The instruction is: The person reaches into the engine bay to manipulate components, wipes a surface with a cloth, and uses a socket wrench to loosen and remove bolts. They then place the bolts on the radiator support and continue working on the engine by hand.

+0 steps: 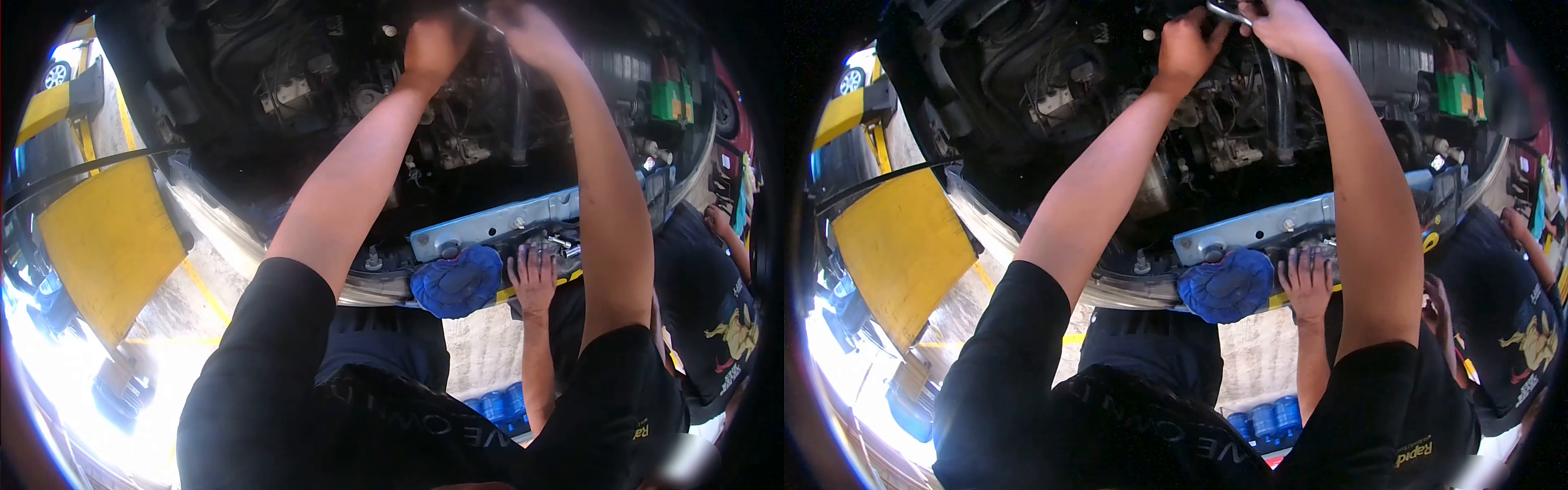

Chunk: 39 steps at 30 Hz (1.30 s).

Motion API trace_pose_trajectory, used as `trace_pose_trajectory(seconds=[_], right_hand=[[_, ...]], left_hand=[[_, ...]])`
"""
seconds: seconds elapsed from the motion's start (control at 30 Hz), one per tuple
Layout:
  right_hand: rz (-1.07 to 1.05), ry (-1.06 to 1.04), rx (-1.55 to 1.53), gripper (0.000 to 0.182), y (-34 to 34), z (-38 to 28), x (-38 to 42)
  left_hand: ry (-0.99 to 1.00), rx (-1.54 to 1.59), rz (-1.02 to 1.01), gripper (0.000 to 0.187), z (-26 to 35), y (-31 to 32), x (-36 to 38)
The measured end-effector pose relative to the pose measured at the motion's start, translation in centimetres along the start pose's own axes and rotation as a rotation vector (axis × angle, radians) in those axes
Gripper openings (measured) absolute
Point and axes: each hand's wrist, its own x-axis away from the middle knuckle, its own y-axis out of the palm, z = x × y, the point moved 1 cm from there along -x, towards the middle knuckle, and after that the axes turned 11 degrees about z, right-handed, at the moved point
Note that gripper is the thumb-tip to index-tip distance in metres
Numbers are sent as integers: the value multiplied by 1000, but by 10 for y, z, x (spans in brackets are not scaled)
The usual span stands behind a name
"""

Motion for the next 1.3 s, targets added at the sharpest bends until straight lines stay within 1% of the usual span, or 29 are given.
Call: trace_pose_trajectory(seconds=[0.03, 0.07, 0.13, 0.17, 0.23, 0.27, 0.33, 0.37, 0.43, 0.47, 0.53, 0.57, 0.63, 0.67, 0.7, 0.77, 0.8, 0.83, 0.9, 0.93, 0.97, 1.03, 1.07, 1.13, 1.17, 1.23, 1.27, 1.3], right_hand=[[10, -1, 87, 18, -2, -4, 1], [11, 0, 86, 18, -5, -7, 3], [47, -99, 151, 17, -7, -14, 9], [45, -96, 150, 17, -5, -14, 8], [28, 64, 111, 19, -3, -12, 5], [30, 67, 111, 19, -2, -11, 6], [81, -28, 176, 26, 0, -12, 7], [83, -28, 173, 26, 0, -13, 9], [125, -124, 322, 35, 3, -18, 13], [127, -122, 320, 35, 4, -18, 14], [140, -197, 353, 44, 8, -17, 16], [137, -191, 355, 44, 10, -16, 16], [131, -247, 430, 47, 11, -15, 13], [138, -268, 464, 48, 11, -18, 12], [145, -281, 490, 48, 11, -20, 13], [157, -297, 536, 49, 12, -25, 16], [162, -305, 556, 49, 11, -28, 19], [163, -313, 577, 49, 12, -32, 22], [169, -336, 628, 50, 12, -35, 23], [174, -344, 641, 50, 12, -37, 27], [170, -346, 645, 50, 15, -27, 22], [242, -422, 700, 54, 22, 1, 6], [240, -428, 700, 54, 21, -2, 6], [196, -388, 687, 58, 20, -10, 11], [185, -391, 690, 58, 20, -15, 12], [77, -295, 652, 57, 16, -24, 10], [82, -304, 633, 55, 17, -23, 9], [78, -296, 635, 55, 17, -20, 7]], left_hand=[[-76, -28, -71, 26, 4, -2, -2], [-76, -28, -73, 26, 8, -3, -3], [-209, -40, -29, 29, 15, -4, -4], [-212, -40, -32, 29, 7, 2, -1], [67, 31, 94, 29, -14, 18, 6], [67, 34, 92, 29, -11, 15, 6], [70, 90, 39, 27, -6, 7, 4], [73, 88, 37, 27, 1, 4, 5], [-179, -3, 24, 26, 10, -3, 5], [-178, -4, 22, 26, 3, 2, 6], [60, 101, 117, 26, -15, 16, 12], [56, 103, 114, 26, -12, 12, 12], [78, 31, 21, 26, -6, 3, 5], [100, 38, 65, 24, -2, -1, 4], [103, 35, 66, 24, 2, -4, 5], [-157, 72, 30, 22, 9, -4, 8], [-84, 61, 71, 21, 1, 6, 10], [-93, 61, 75, 21, -11, 12, 11], [113, 222, 128, 20, -13, 13, 10], [88, 235, 88, 20, -17, 12, 8], [84, 237, 91, 20, -14, 7, 7], [29, 52, 3, 21, -5, -4, 5], [28, 49, 8, 21, 1, -8, 3], [-139, 31, 40, 21, 11, -7, 6], [-87, 23, 81, 19, 2, 1, 9], [-51, 56, 91, 19, -11, 16, 12], [-56, 58, 89, 19, -16, 17, 9], [38, 128, 76, 18, -17, 14, 5]])
